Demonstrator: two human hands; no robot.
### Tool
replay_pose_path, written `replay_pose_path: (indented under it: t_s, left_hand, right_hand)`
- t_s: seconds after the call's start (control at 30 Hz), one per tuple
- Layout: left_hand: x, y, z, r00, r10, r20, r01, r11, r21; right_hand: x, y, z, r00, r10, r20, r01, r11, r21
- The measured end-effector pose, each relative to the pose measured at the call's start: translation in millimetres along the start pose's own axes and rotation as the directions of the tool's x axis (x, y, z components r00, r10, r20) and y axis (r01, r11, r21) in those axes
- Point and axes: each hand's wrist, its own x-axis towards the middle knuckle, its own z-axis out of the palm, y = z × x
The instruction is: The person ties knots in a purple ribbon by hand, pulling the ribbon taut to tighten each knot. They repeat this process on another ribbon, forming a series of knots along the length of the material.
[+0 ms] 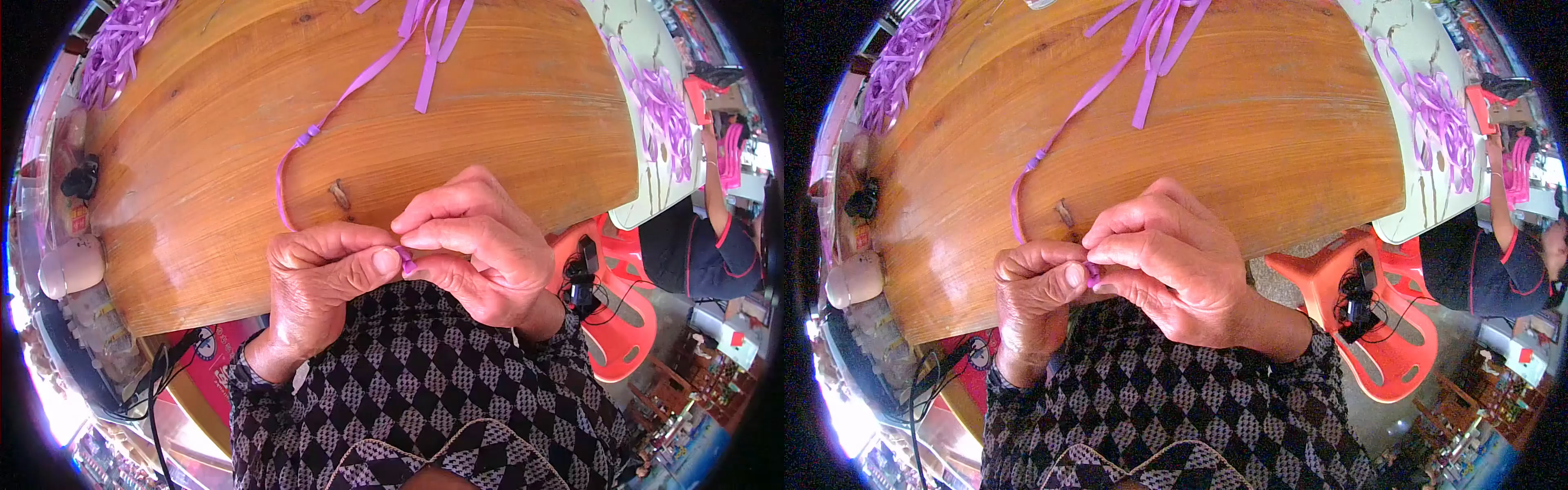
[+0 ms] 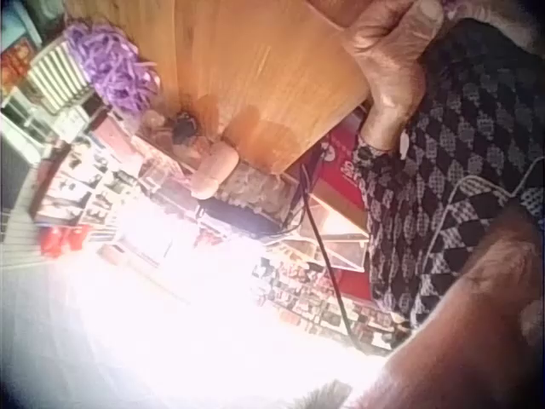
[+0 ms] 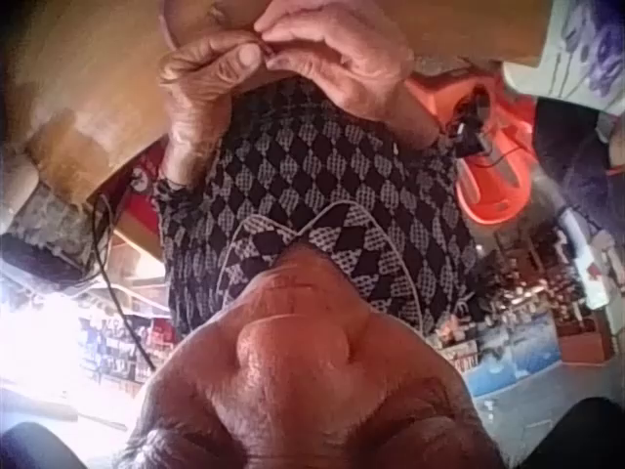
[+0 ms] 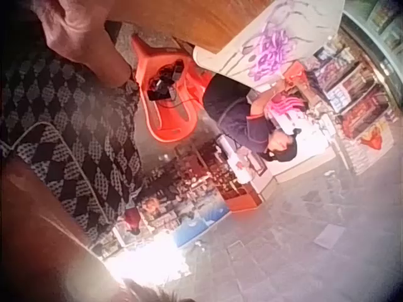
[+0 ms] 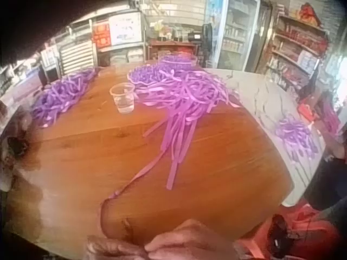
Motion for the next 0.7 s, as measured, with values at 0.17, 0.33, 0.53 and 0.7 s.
replay_pose_path:
  t_s: [0.17, 0.33, 0.53, 0.7]
  left_hand:
    - [1.1, -4.0, -2.1, 1.000, 0.021, -0.003, -0.021, 1.000, -0.022]
    - [1.4, -5.1, -4.6, 1.000, 0.016, 0.024, -0.016, 1.000, -0.026]
    - [-2.9, 1.7, -6.2, 0.998, -0.056, 0.015, 0.055, 0.993, 0.100]
    - [-4.5, 16.9, -10.9, 0.814, 0.407, 0.414, -0.526, 0.216, 0.822]
  right_hand:
    - [1.9, -1.5, 5.5, 1.000, 0.004, -0.011, -0.004, 1.000, 0.005]
    - [1.5, -2.6, 7.2, 1.000, -0.022, -0.014, 0.021, 0.999, -0.027]
    - [-1.3, 2.4, 3.9, 1.000, -0.001, -0.001, 0.001, 0.999, 0.054]
    - [-0.9, -2.2, 1.7, 0.997, 0.074, 0.026, -0.077, 0.991, 0.112]
